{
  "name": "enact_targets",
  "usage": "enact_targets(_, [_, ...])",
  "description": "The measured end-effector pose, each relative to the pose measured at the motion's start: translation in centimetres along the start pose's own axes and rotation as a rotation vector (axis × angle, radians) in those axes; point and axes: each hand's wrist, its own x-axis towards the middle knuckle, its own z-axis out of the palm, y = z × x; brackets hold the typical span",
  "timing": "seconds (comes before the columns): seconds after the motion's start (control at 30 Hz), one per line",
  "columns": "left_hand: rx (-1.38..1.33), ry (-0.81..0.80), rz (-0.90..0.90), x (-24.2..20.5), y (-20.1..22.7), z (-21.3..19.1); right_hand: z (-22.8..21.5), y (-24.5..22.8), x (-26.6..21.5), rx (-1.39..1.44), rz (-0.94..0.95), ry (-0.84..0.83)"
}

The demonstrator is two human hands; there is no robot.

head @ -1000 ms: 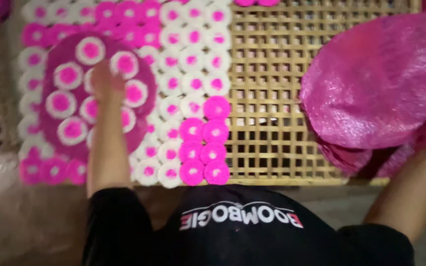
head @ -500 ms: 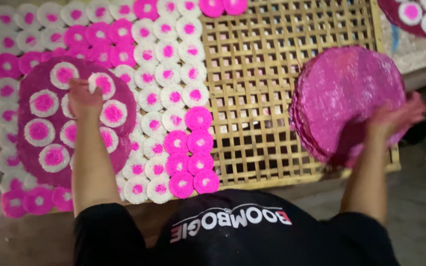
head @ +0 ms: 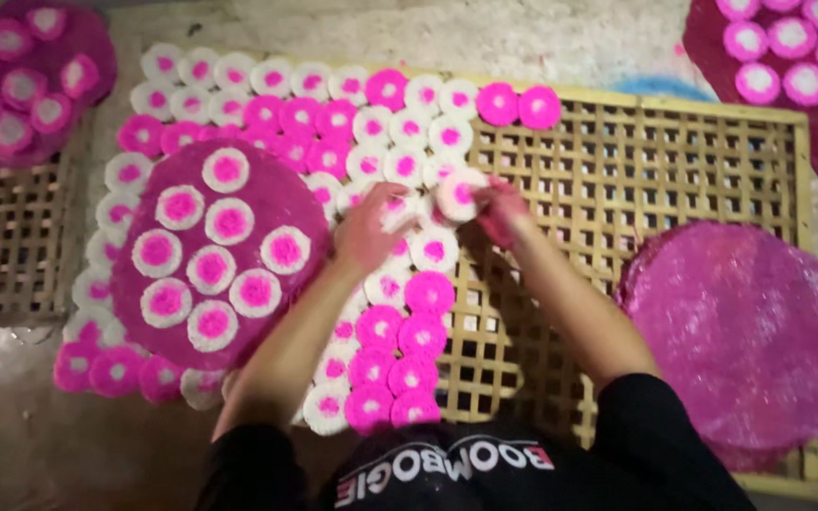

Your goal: The person arranges pink and white circular objects onto a large pink glittery circular base placed on a woven bamboo tray. They repeatedly pick up the circles and place them in rows, then lift the completed base and move it to another tray.

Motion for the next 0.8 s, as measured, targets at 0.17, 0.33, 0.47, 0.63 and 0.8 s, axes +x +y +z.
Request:
enact_targets(0.17, [0.288, 0.423, -0.391, 4.5, -14.5, -11.1, -4.7, -4.3, 9.9, -0.379, -0.352, 0.136])
enact_targets(0.33, [0.775, 0.447, -0.603, 6.4, -25.4, -15.3, -3.4, -4.4, 11.9, -0.591, -0.562, 0.065])
enact_targets(0.47, [0.621, 0.425, -0.578, 6.3, -27.0, -15.1, -2.2, -4.5, 10.4, -1.019, -0.794, 0.163])
enact_targets(0.63, [0.315, 0.341, -0.708, 7.6, -23.7, -15.7, 1.0, -6.2, 8.1, -1.21, -0.886, 0.284])
enact_targets(0.8, [-0.198, 0.426, -0.578, 8.5, -20.3, -15.5, 6.1, -6.3, 3.2, -1.473, -1.173, 0.539])
